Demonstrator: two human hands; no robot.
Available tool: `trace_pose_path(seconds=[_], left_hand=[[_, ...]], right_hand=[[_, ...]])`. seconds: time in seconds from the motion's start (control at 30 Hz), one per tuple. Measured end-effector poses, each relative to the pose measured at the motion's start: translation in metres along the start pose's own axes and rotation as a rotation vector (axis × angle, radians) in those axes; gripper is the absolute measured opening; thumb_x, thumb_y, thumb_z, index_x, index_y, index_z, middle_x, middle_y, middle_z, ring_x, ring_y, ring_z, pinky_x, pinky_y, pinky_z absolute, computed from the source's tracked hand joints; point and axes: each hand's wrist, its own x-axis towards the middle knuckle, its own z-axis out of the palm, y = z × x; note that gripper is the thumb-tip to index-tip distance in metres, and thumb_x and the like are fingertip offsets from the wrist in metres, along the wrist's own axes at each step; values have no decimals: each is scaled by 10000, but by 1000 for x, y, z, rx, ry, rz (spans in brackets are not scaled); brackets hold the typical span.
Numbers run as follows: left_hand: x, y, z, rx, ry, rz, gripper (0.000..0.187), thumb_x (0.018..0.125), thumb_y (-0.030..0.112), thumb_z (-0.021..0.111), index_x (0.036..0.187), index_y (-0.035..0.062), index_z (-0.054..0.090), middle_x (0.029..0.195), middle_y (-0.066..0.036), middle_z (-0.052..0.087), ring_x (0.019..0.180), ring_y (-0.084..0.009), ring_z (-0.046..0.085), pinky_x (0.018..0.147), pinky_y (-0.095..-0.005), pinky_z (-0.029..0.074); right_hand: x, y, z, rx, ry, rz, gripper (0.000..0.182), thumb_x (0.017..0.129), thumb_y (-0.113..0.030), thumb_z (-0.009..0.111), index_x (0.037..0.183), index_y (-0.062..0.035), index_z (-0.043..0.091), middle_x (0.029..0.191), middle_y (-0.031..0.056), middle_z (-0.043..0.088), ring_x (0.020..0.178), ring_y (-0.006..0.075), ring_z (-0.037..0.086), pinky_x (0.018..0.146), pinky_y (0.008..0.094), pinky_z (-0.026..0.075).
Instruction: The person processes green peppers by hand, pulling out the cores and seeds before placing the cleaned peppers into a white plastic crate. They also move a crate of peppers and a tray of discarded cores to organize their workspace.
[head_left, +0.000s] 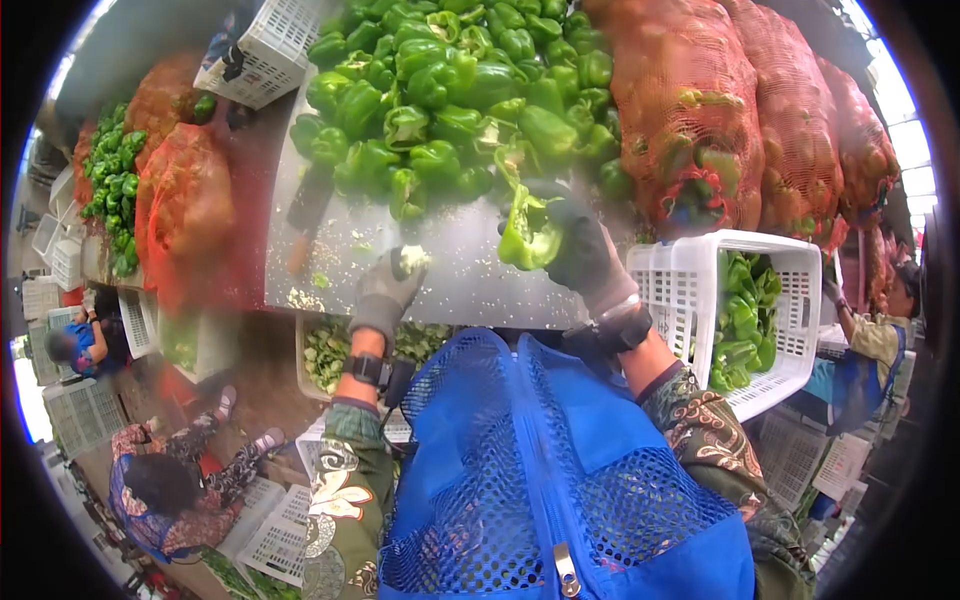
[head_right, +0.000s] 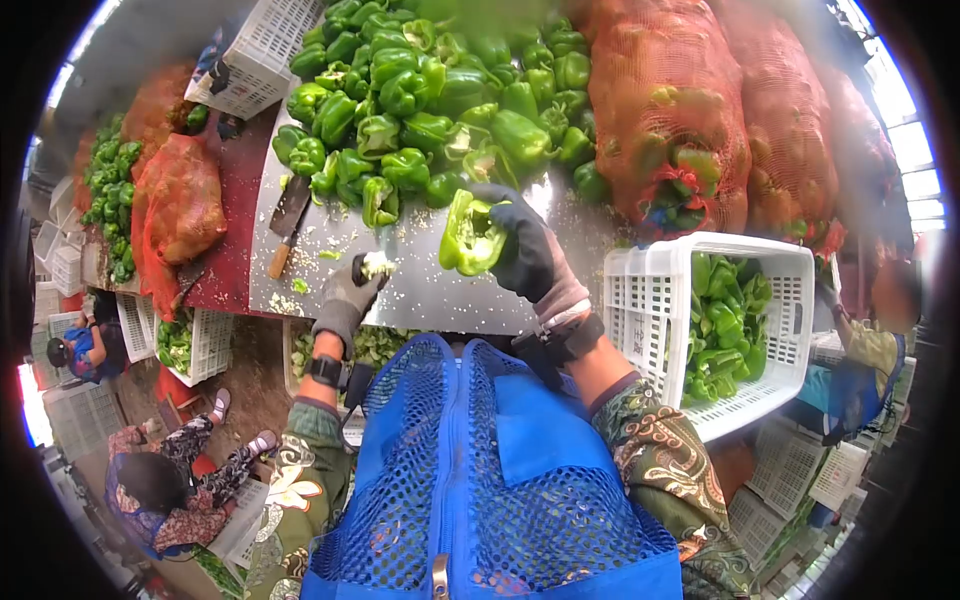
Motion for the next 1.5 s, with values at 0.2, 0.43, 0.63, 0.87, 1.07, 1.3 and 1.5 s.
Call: trace_pose_path(seconds=[0.2, 0.43, 0.63, 0.87, 1.07, 1.3, 1.5], left_hand=[[-16, -47, 4, 122, -214, -275, 611, 767, 514, 663, 1208, 101, 569, 1132, -163, 620, 1058, -294, 595, 869, -410, 489], [-98, -138, 39, 405, -372, -393, 665, 767, 486, 654, 1298, 120, 491, 1297, -221, 456, 1141, -371, 525, 948, -445, 454], [-50, -68, 41, -116, -411, -217, 526, 832, 326, 662, 1236, 18, 524, 1297, -188, 512, 1082, -270, 594, 925, -348, 476], [4, 165, -13, -1051, -490, 266, 604, 924, 231, 579, 1440, 98, 296, 1213, -143, 526, 990, -193, 578, 829, -329, 516], [17, 189, 21, -1187, -732, 6, 493, 937, 307, 526, 1329, 26, 423, 1030, -150, 632, 947, -218, 616, 811, -330, 509], [5, 194, 80, 91, -604, 237, 356, 935, 369, 445, 1094, 71, 557, 860, -209, 642, 845, -347, 638, 796, -423, 489], [47, 189, 109, -1755, -274, -441, 460, 930, 517, 454, 1134, 123, 576, 1040, -36, 614, 976, -183, 576, 879, -337, 447]], right_hand=[[-5, -33, 26, -905, 133, -280, 439, 813, 59, 442, 1239, -29, 493, 1144, 116, 563, 1053, 197, 557, 895, 274, 459], [7, -85, -1, -1632, 184, -689, 480, 734, 142, 477, 1178, -24, 554, 1123, 132, 590, 1041, 245, 595, 901, 337, 475], [15, -72, -30, -1134, 443, -821, 516, 734, 150, 408, 1192, -28, 565, 1132, 107, 595, 1036, 231, 601, 951, 313, 452], [-11, -37, -12, -505, 559, -363, 406, 832, 42, 462, 1222, -37, 542, 1122, 65, 592, 960, 159, 566, 864, 280, 455], [-40, -35, -28, -471, 334, -346, 481, 956, -243, 490, 1347, 19, 394, 1211, 90, 518, 1093, 160, 484, 966, 276, 378], [-51, 20, -98, -364, 672, -55, 510, 846, -135, 668, 1301, -52, 452, 1082, 44, 574, 922, 110, 560, 799, 242, 464], [-39, 13, -121, -523, 882, -276, 543, 826, -105, 679, 1310, -49, 438, 1163, 92, 573, 976, 172, 587, 841, 311, 493]])
